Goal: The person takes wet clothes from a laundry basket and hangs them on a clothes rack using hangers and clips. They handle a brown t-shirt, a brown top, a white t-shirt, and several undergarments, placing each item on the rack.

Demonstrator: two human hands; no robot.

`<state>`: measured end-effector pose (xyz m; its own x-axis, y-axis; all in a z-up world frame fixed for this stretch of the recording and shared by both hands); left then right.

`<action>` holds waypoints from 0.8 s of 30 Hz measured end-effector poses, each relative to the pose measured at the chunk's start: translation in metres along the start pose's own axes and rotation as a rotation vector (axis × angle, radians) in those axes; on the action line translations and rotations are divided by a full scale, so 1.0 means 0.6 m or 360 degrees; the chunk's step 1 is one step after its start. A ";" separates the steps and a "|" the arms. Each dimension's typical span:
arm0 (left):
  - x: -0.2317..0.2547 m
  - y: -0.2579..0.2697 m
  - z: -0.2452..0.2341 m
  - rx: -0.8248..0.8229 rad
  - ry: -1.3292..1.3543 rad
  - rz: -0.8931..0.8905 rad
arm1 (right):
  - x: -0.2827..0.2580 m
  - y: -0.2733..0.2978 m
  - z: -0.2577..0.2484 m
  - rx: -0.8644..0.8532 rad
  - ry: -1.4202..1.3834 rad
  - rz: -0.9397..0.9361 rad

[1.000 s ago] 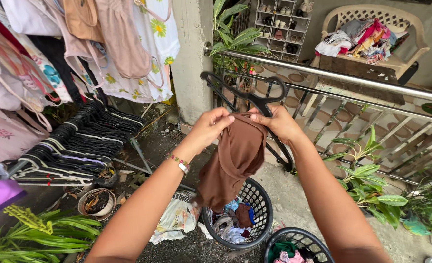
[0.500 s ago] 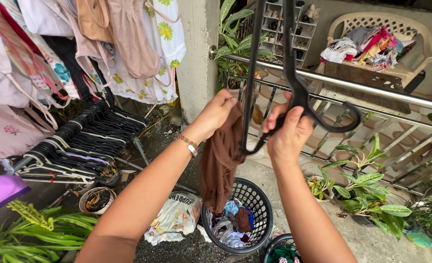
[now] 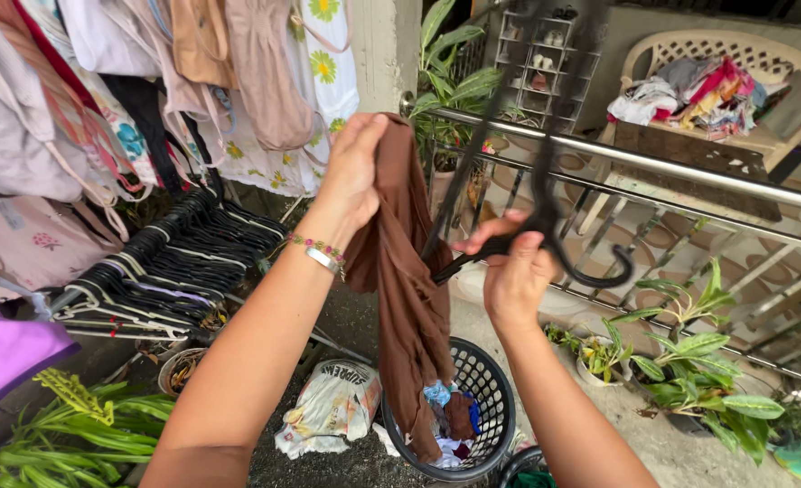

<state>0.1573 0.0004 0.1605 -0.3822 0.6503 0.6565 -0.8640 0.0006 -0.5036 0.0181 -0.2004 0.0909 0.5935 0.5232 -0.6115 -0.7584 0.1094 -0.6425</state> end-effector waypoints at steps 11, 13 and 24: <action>0.072 -0.006 -0.013 0.0020 0.0114 0.0074 | 0.136 -0.017 0.020 -0.0312 0.0650 0.0937; 0.081 -0.005 -0.038 0.0062 0.0130 0.0059 | 0.133 -0.032 0.020 -0.0415 0.1052 0.0885; 0.086 0.012 -0.284 0.0004 -0.1550 0.0034 | 0.091 -0.125 0.030 -0.1231 0.2986 0.0776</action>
<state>0.1870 0.1637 0.0949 -0.5006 -0.2627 0.8249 -0.8540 -0.0060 -0.5202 0.1025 -0.1650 0.1140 0.2972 -0.9532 -0.0551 -0.9547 -0.2957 -0.0337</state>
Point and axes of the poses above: each hand's wrist, its own y-axis away from the middle knuckle, its own z-axis out of the palm, x = y × z, the point moved 9 cm from there along -y, towards the middle knuckle, and after that the axes turned 11 degrees about z, right-handed, at the moved point
